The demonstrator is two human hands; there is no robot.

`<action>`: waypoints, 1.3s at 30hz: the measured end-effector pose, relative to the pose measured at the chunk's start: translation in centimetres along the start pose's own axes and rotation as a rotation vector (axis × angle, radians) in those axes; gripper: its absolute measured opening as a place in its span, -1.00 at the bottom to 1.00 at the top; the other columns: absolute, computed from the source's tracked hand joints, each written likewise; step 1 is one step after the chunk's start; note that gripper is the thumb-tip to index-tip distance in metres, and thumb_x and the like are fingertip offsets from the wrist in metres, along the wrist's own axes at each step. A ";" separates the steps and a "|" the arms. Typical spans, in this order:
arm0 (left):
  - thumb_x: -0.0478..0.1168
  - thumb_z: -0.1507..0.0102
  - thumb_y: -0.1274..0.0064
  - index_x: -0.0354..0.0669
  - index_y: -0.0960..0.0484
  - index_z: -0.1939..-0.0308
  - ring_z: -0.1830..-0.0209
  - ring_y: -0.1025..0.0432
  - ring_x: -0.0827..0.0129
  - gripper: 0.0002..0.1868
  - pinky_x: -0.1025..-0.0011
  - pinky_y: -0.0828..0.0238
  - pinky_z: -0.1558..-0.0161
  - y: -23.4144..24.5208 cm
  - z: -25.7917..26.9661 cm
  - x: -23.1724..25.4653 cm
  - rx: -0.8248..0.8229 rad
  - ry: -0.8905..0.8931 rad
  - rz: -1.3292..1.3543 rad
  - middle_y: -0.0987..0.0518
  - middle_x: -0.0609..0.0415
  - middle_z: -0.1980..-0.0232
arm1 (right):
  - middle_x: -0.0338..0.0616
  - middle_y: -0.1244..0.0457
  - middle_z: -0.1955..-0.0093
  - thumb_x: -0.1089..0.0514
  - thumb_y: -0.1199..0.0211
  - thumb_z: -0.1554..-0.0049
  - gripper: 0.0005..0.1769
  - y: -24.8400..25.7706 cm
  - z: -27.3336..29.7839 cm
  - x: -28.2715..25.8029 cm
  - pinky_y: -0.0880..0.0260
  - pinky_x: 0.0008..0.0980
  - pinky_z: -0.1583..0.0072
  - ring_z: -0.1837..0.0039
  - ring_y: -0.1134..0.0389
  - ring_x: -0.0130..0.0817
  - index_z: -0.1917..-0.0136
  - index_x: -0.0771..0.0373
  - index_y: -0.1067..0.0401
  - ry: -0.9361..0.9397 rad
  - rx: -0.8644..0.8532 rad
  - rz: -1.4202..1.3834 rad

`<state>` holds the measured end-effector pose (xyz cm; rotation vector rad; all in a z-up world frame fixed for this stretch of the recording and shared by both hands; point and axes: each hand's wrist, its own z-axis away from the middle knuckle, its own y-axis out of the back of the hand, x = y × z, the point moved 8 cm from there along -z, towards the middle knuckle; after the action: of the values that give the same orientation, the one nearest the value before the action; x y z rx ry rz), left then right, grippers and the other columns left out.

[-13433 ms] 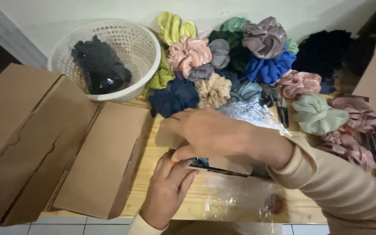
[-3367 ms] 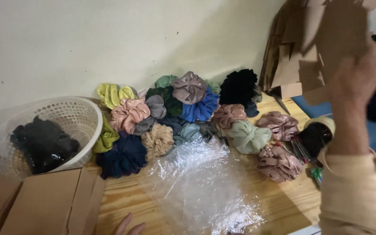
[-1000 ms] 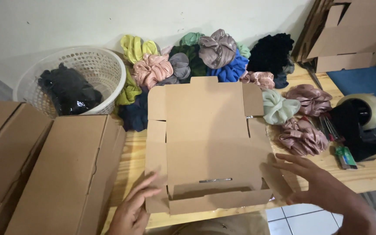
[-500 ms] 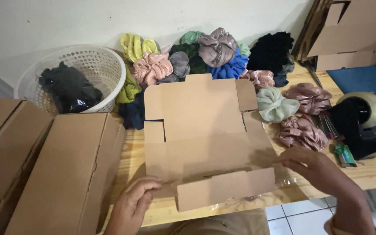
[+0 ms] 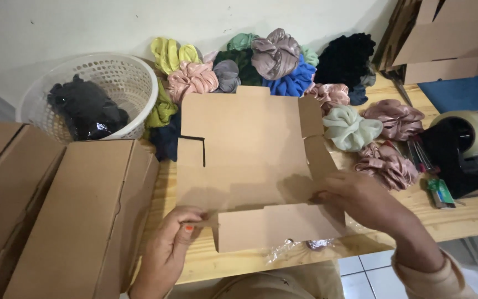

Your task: The person assembles a cardboard box, places scrunchies inside a black plastic bag, and then puts the bag into the box before closing it. The person also handles several loose scrunchies on a table and organizes them.

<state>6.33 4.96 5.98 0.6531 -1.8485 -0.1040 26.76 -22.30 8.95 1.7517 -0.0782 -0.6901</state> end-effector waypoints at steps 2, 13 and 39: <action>-0.07 -0.44 0.28 -0.15 -0.61 0.01 -0.07 -0.58 0.32 -0.64 0.41 -0.43 -0.08 -0.1 0.1 -0.6 -0.005 0.037 -0.048 -0.67 0.06 -0.01 | -0.30 -0.43 0.18 0.04 -0.32 -0.11 -0.85 -1.9 -0.5 0.8 -0.36 -0.29 0.13 0.14 -0.43 -0.28 0.04 0.01 -0.61 0.001 0.010 -0.017; -0.01 -0.44 0.36 0.03 -0.51 0.07 0.17 -0.54 0.19 -0.69 0.22 -0.39 0.23 -0.6 -0.6 -1.2 -0.294 0.151 -0.454 -0.65 0.07 0.12 | -0.33 -0.48 0.10 0.06 -0.30 -0.12 -0.78 -3.5 -1.8 -0.1 -0.36 -0.25 0.03 0.11 -0.44 -0.24 -0.06 -0.08 -0.60 0.187 0.021 0.011; -0.06 -0.39 0.03 0.00 -0.65 0.27 0.38 -0.51 0.35 -0.78 0.33 -0.36 0.42 -2.7 -1.8 -1.4 -0.173 -0.030 -0.485 -0.62 0.21 0.27 | -0.26 -0.43 0.11 0.22 -0.14 -0.06 -0.64 -1.3 -1.0 -4.0 0.19 -0.13 -0.47 0.07 -0.41 -0.32 -0.11 0.07 -0.57 0.121 -0.134 -0.247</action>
<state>9.33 3.82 4.43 0.9683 -1.6528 -0.5876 23.52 -19.47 9.50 1.6847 0.2657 -0.7479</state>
